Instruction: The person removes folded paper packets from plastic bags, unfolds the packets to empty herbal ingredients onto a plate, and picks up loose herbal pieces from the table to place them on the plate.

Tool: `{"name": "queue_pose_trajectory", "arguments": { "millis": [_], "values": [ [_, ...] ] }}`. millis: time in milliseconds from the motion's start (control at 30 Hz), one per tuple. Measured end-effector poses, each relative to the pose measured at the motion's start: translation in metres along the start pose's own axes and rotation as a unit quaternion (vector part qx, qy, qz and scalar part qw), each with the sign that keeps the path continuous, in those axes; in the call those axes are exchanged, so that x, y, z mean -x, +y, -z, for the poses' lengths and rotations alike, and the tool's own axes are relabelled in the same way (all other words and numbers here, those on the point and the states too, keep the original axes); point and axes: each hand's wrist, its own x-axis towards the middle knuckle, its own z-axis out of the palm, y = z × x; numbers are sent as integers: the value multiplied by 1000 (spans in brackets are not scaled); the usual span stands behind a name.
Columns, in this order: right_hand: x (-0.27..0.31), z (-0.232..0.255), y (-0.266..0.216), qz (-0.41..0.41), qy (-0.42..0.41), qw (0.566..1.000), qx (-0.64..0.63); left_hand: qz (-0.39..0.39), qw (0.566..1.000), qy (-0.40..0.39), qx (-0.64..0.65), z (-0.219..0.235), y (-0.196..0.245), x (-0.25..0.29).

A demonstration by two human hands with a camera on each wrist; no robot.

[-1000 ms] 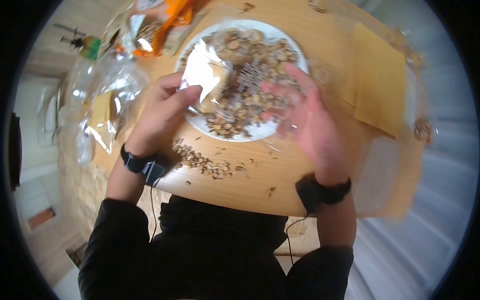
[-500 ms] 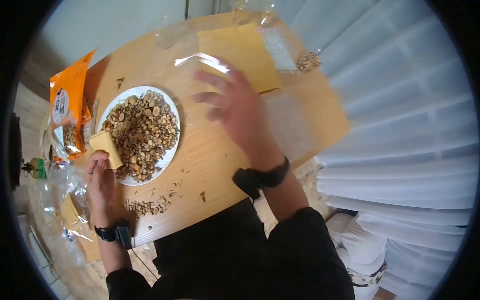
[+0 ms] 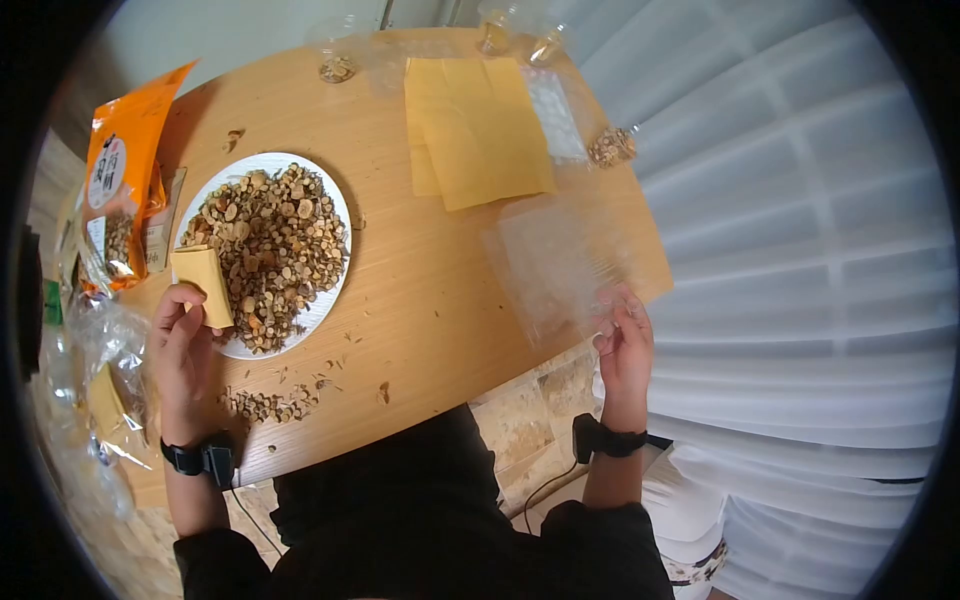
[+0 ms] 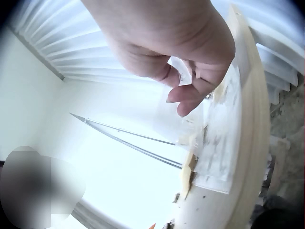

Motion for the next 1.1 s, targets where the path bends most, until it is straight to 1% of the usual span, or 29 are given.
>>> {"name": "queue_pose_trajectory", "arguments": {
  "millis": [33,100,133,200,267,333,400,433,500,533,567,600,633,700,733,767,833,867,933,967,1033,1100],
  "values": [
    [-1,3,3,0,1,1000,-1,4,1000,5,3,-1,0,0],
    [-2,6,6,-7,4,993,114,5,1000,3,-3,-1,1,1],
    [-1,5,7,-7,2,994,113,6,1000,2,-9,0,2,1],
    [-1,1,8,33,9,975,219,-3,1000,12,-16,0,1,0],
    [-1,-2,10,40,-3,978,206,-6,1000,22,-21,2,-1,0],
    [-1,-6,11,47,-12,980,193,-16,1000,-6,-12,3,-2,-1],
    [-3,-11,12,70,11,977,203,-13,1000,-5,-9,0,-1,-1],
    [-3,-12,9,71,7,976,205,-13,1000,-5,-6,0,0,0],
    [-3,-10,-4,25,-16,933,359,-14,1000,-4,-6,2,0,-1],
    [-5,-10,-6,26,-25,930,366,-12,1000,-9,-7,4,-1,-1],
    [-7,-8,-6,55,-3,883,466,-5,1000,-20,8,7,-2,-1],
    [-9,-7,-6,85,19,825,559,-4,1000,-7,12,8,-3,0],
    [-11,-3,-7,84,8,822,563,2,1000,-5,2,8,-2,0],
    [-20,7,-13,90,76,792,599,15,1000,-4,-9,9,-2,1],
    [-22,8,-17,75,80,782,613,22,1000,-8,-9,9,-2,0],
    [-23,6,-22,61,82,773,626,13,1000,-12,-4,8,-2,0],
    [-21,2,-32,79,91,743,658,7,1000,-15,-17,6,2,1],
    [-20,0,-35,78,72,747,657,9,999,-15,-31,6,5,0],
    [-13,-6,-43,101,6,821,561,-1,999,-45,-13,8,3,0],
    [-5,-24,-46,95,-3,823,560,1,999,-53,-4,8,3,0],
    [19,-74,-42,92,-149,879,443,6,998,-61,0,7,1,0],
    [29,-109,-32,66,-271,888,365,-2,998,-70,8,5,1,0]
  ]
}}
